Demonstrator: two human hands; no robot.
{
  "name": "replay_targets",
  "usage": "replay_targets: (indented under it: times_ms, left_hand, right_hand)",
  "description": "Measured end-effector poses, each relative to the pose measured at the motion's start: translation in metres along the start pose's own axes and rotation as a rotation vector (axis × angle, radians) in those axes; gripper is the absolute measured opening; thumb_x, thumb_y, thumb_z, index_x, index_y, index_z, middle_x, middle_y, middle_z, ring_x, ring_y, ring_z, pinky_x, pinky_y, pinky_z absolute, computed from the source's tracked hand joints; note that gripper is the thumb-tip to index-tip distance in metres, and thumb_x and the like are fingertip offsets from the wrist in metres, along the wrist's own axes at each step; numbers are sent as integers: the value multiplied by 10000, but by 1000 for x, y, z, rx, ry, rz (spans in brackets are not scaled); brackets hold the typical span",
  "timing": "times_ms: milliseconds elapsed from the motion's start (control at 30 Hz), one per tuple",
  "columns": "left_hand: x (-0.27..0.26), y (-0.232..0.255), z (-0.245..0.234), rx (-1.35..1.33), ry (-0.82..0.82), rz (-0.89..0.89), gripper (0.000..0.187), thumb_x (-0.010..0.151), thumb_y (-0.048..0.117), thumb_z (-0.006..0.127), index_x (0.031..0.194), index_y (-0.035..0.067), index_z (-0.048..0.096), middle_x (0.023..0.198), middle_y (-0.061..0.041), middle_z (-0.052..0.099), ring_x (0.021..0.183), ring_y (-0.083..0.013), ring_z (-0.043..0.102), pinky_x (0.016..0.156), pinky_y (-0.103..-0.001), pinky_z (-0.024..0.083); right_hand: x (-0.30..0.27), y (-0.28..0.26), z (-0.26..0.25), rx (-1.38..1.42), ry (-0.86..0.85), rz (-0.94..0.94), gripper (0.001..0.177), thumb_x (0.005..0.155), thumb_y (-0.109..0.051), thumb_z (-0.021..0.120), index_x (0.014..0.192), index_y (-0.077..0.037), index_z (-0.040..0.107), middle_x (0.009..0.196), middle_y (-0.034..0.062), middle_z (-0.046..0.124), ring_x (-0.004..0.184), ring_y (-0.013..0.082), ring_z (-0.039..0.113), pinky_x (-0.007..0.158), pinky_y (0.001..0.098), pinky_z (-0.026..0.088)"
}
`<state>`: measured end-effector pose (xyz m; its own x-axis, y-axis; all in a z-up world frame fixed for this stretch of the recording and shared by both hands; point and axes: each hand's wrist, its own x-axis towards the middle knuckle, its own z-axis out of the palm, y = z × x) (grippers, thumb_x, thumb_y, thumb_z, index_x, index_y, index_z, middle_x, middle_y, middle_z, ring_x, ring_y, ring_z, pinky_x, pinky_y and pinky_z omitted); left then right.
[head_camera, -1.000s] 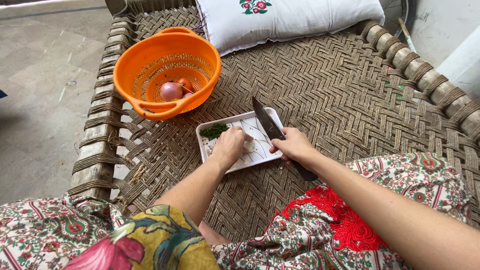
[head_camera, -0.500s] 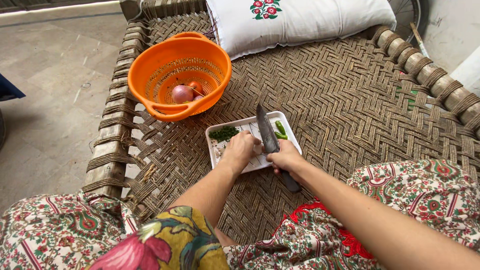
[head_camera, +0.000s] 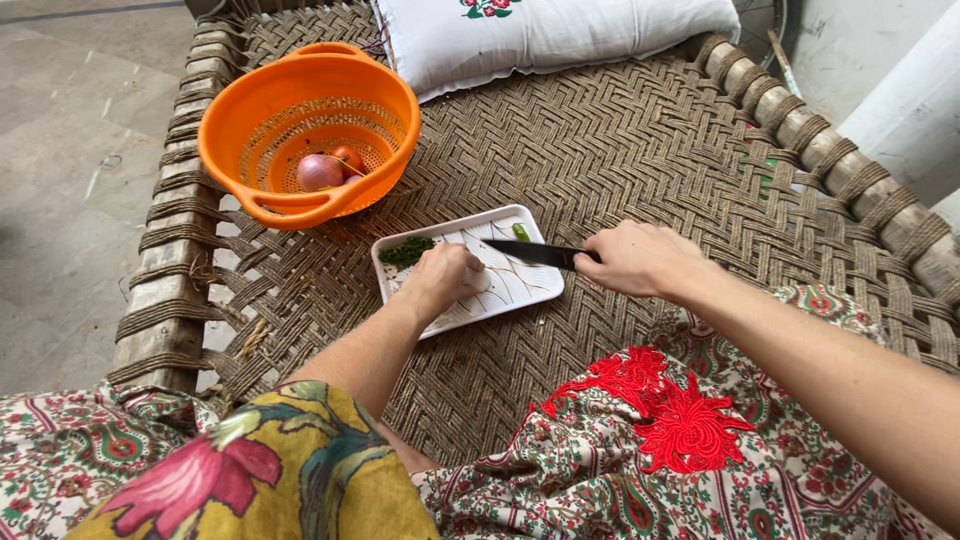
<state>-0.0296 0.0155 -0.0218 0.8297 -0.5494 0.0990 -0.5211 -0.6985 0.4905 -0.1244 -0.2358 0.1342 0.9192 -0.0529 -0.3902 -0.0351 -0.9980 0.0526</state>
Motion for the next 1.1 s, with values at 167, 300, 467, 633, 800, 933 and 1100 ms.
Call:
replay_targets:
  times_ms: [167,300,467,633,800,933,1100]
  left_hand:
    - [0,12,-5,69,-18,-10,365,764,118,859,1119,83,784,1138,-162,741,1029,-297,724,966,-375,573]
    - [-1,15,-6,81,-51,-75,399,755,78,861,1143,107,776,1113,-154,744,1026,-295,724,964,-374,575]
    - [-1,14,-6,101,-1,0,413,695,70,887,1095,104,790,1102,-149,742,1034,-302,716,957,-382,566]
    - [-2,17,-9,126,-3,7,418,685,115,910,1085,106,791,1086,-144,744,1033,-304,709,955,-393,556]
    - [0,16,-7,152,-22,13,402,699,121,905,1085,117,793,1067,-125,755,1016,-299,716,943,-405,564]
    - [1,14,-4,166,-8,33,407,683,118,915,1071,105,792,1054,-124,751,1004,-298,715,932,-404,565]
    - [7,13,-3,223,-81,4,363,706,83,883,1057,132,802,1021,-98,762,962,-254,738,913,-369,588]
  right_hand:
    - [-14,-3,-11,-174,-128,-89,447,1004,-488,445,1050,-160,746,860,98,740,837,270,752,844,474,601]
    - [-12,-15,1,-161,-29,-234,404,1030,-454,394,1236,-241,669,939,85,751,878,263,745,861,477,601]
    - [-16,-34,3,-253,-8,-256,419,1059,-430,351,1463,-404,463,965,86,729,847,247,736,804,459,604]
    - [-23,-37,6,-354,59,-313,645,1061,-156,306,1598,-513,287,893,101,731,752,233,742,701,436,609]
    - [-19,-41,7,-405,98,-370,597,1066,-163,320,1585,-458,315,910,89,727,769,257,752,683,450,611]
    - [-12,-47,-3,-409,57,-376,548,1065,-236,346,1553,-484,362,1010,99,724,869,267,751,766,458,600]
    - [-5,-59,-20,-394,-52,-324,516,1097,-278,287,1552,-511,363,1222,70,713,1051,260,745,905,462,616]
